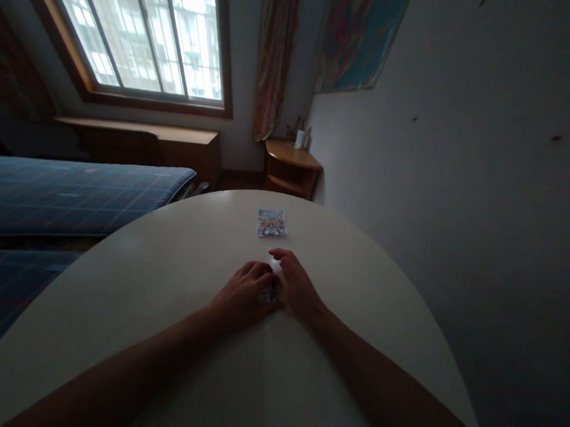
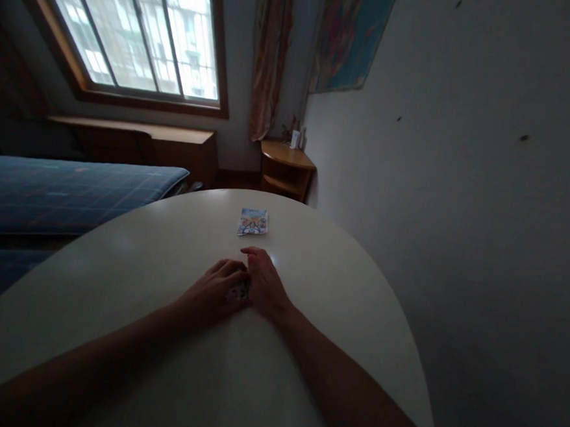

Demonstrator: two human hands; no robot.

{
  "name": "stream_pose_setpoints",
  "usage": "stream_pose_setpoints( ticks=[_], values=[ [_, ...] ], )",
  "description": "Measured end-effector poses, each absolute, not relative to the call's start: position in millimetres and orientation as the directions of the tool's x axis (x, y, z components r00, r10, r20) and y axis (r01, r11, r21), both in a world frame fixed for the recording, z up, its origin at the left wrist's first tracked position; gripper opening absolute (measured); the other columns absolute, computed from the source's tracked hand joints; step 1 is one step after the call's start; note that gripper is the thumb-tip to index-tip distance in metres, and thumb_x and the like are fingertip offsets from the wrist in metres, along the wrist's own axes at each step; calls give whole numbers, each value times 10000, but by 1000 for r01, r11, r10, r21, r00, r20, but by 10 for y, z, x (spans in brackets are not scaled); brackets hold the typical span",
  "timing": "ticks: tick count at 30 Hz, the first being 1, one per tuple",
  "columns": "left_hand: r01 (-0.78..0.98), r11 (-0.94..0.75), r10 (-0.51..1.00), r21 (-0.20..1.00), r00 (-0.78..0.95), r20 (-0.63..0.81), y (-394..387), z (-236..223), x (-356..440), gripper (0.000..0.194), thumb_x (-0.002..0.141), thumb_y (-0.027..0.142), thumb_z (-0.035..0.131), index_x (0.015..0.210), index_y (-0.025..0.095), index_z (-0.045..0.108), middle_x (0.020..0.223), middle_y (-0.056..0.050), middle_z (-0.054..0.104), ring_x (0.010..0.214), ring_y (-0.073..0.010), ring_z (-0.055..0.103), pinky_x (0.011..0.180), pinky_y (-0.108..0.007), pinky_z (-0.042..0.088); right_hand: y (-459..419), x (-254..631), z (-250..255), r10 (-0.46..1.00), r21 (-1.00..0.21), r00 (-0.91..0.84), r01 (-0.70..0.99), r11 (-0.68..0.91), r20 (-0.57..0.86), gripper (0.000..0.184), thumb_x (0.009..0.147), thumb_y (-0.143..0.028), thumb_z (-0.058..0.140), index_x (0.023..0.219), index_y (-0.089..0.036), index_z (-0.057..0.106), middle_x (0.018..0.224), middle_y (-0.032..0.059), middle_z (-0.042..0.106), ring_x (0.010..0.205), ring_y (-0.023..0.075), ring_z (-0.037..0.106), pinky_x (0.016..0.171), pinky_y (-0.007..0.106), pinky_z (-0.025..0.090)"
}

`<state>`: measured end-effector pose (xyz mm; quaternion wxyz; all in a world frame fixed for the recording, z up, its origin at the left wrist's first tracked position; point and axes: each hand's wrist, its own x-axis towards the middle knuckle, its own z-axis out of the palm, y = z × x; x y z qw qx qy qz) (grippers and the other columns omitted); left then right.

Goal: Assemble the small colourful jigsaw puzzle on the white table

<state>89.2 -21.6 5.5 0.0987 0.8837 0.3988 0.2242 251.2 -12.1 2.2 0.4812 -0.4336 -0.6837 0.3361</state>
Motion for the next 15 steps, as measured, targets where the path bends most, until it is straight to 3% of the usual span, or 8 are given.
stream_pose_setpoints(
  ticks=[4,8,12,15],
  values=[
    [718,-626,777,305,544,315,-184,101,842,222,874,390,646,995,204,642,1063,-95,616,1032,-278,552,928,-456,491,-142,2581,71,877,-793,-154,379,477,454,466,1021,-532,259,1148,-215,576,1192,98,609,1181,201,541,1074,391,393],
    [761,-561,823,327,469,319,-91,111,740,110,886,292,570,848,201,618,912,-78,621,907,-247,573,812,-380,499,-285,2601,58,906,-682,-168,609,404,388,534,1000,-572,274,1246,-189,553,1305,145,571,1277,255,487,1122,472,340],
    [594,-413,910,690,243,336,49,96,624,151,815,321,630,721,206,604,737,-26,610,700,-183,553,718,-305,462,-519,2530,-84,944,-548,-185,777,310,272,845,834,-738,494,1452,-169,410,1540,193,360,1458,396,234,1174,597,186],
    [430,-329,944,841,124,306,124,114,572,310,830,464,604,670,199,587,594,8,549,564,-151,484,591,-266,418,-628,2434,-128,939,-494,-270,799,343,215,1014,774,-773,545,1521,-132,303,1591,217,249,1486,420,113,1184,623,96]
  ],
)
